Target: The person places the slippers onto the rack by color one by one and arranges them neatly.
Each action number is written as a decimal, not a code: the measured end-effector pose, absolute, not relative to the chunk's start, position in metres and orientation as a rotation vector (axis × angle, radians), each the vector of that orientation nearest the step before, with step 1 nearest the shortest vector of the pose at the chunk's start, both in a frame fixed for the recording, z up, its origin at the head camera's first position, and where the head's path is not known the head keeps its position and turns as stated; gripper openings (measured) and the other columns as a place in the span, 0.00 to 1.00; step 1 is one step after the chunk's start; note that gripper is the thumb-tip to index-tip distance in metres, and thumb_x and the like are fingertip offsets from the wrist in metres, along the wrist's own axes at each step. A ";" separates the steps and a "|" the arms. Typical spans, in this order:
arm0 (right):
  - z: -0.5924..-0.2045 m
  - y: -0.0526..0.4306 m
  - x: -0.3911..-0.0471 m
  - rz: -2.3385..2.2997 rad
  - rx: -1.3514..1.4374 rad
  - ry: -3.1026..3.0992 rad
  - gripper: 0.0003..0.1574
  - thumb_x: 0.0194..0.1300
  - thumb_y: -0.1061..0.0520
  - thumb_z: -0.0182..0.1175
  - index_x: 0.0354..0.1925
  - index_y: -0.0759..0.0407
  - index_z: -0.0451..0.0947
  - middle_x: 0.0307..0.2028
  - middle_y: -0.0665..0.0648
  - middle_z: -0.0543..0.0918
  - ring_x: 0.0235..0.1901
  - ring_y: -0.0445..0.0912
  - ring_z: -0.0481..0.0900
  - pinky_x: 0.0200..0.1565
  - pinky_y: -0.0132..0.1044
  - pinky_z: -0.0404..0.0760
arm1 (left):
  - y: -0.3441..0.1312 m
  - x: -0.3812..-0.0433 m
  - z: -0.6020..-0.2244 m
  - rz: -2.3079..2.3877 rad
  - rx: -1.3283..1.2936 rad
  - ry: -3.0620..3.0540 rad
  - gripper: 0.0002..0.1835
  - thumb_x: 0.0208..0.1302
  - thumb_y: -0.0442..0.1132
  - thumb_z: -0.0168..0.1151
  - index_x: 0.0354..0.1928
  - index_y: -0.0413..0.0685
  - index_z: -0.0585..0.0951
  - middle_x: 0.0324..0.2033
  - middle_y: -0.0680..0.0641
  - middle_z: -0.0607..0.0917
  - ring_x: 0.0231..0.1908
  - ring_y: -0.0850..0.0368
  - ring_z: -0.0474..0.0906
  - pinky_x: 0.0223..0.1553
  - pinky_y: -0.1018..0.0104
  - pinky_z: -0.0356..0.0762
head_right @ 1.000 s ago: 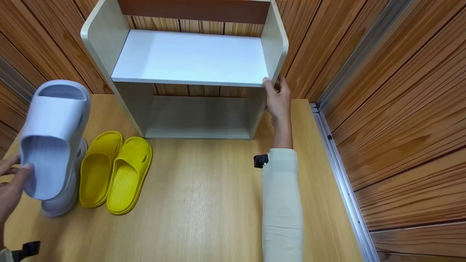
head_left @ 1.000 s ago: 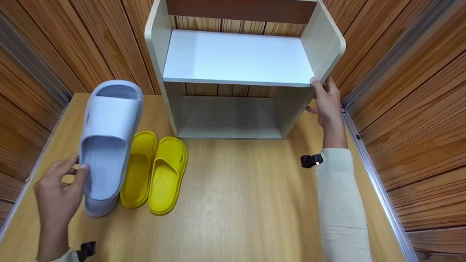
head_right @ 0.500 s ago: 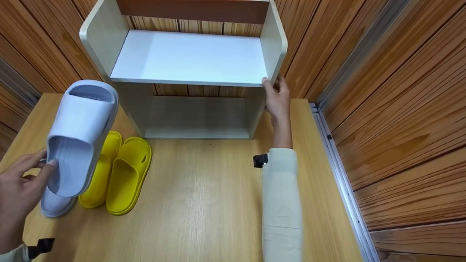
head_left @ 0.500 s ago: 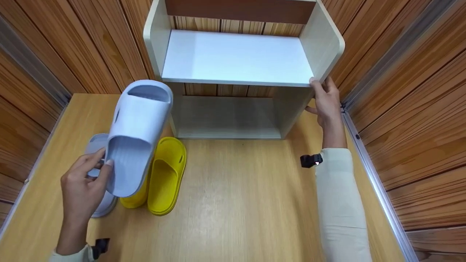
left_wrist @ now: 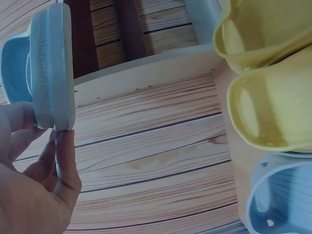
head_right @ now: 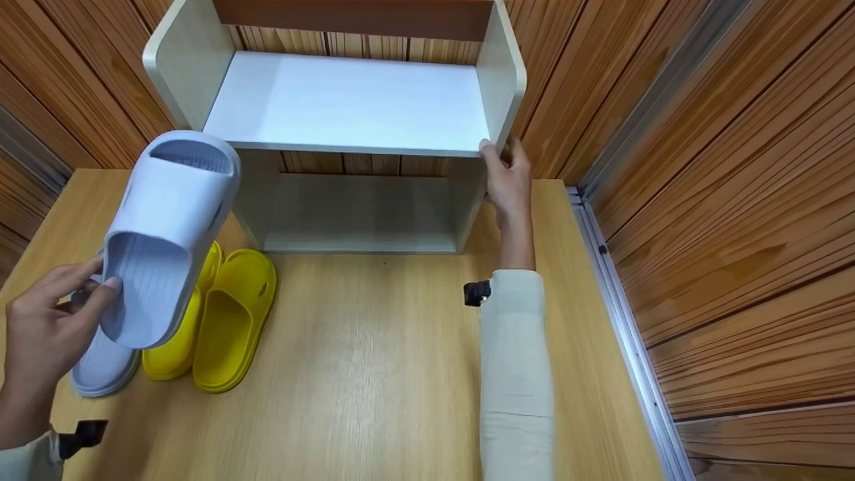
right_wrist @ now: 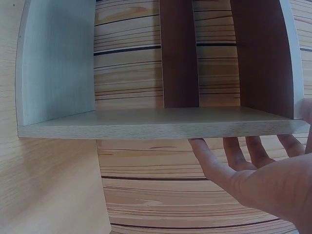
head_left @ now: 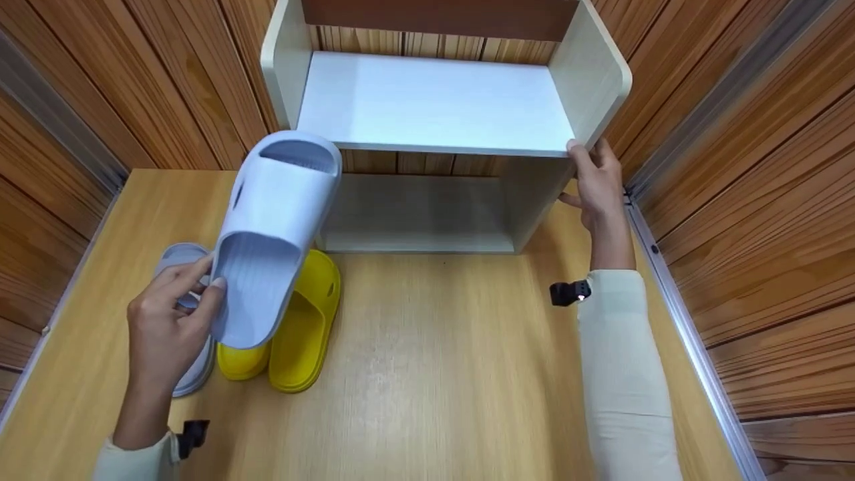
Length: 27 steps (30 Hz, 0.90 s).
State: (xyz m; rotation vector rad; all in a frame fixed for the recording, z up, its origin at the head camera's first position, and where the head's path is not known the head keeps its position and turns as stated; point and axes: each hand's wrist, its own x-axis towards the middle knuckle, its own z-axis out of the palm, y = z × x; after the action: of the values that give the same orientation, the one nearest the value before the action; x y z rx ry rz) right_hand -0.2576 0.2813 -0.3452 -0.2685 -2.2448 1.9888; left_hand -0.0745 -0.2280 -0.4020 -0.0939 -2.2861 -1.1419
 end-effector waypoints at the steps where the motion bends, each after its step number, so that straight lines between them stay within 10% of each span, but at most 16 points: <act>1: -0.345 0.281 -0.258 1.992 -0.274 -2.244 0.44 0.73 0.39 0.56 0.80 0.39 0.52 0.76 0.59 0.57 0.72 0.61 0.59 0.62 0.70 0.65 | -0.227 -0.076 -0.400 -1.145 -0.097 -2.290 0.21 0.63 0.24 0.66 0.59 0.40 0.83 0.44 0.36 0.86 0.35 0.74 0.74 0.31 0.88 0.71; 27: -0.347 0.277 -0.258 2.016 -0.236 -2.232 0.45 0.74 0.40 0.55 0.81 0.41 0.48 0.76 0.60 0.56 0.73 0.61 0.58 0.63 0.70 0.63 | -0.198 -0.103 -0.377 -1.118 -0.169 -2.282 0.20 0.64 0.25 0.66 0.58 0.39 0.83 0.40 0.37 0.87 0.31 0.72 0.74 0.24 0.86 0.69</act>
State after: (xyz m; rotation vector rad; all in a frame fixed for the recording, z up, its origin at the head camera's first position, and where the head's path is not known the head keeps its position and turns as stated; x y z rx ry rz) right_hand -0.2576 0.2774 -0.3468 -0.2356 -2.2324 2.0159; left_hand -0.1028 -0.1979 -0.3766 -0.1687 -2.2818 -1.1178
